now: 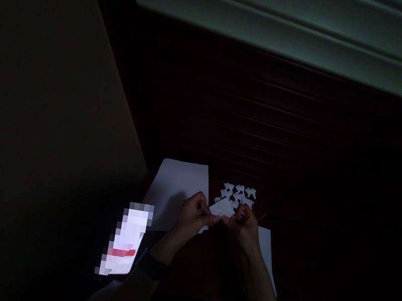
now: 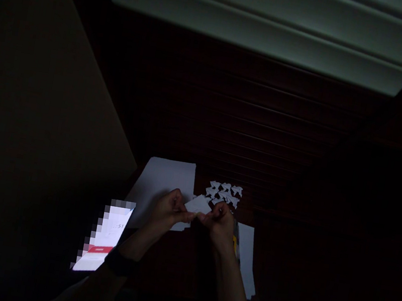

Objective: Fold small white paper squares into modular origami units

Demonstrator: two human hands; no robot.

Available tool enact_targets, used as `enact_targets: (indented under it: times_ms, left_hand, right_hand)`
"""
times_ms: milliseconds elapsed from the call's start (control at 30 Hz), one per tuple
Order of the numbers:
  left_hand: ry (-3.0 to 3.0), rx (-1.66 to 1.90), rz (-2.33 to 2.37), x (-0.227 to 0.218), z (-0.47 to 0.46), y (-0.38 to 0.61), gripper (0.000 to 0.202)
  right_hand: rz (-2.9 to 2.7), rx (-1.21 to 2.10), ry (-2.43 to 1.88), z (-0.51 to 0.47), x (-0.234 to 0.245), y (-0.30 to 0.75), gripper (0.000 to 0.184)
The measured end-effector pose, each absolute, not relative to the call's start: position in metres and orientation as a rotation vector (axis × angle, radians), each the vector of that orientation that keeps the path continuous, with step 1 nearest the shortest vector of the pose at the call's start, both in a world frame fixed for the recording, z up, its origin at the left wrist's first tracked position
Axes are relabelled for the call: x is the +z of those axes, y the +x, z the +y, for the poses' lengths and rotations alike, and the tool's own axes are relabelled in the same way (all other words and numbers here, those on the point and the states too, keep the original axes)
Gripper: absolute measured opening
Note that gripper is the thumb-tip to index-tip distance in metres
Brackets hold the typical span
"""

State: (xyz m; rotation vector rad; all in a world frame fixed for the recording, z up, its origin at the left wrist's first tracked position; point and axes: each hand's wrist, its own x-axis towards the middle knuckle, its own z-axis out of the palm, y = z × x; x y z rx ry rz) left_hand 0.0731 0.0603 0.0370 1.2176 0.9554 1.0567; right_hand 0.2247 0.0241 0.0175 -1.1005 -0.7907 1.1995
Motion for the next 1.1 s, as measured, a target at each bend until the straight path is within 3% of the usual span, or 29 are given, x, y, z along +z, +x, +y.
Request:
enact_targets:
  times_ms: [333,567,967,1100]
  left_hand:
    - [1.172,1.06,0.914,0.031,0.062,0.074,0.038]
    - [1.13,1.023,0.99,0.031,0.061,0.076,0.048]
    - [1.193,1.229,1.088,0.033,0.055,0.081,0.035]
    - [1.238,1.101,1.033,0.034,0.056,0.075,0.047]
  right_hand:
    - [-0.844,1.198,-1.146,0.024,0.024,0.223,0.037]
    - [-0.867,1.139,-1.114,0.025,0.013,0.223,0.037]
    - [-0.92,1.123,-1.172,0.024,0.013,0.222,0.036]
    - [-0.956,1.118,-1.194,0.024,0.017,0.228,0.037]
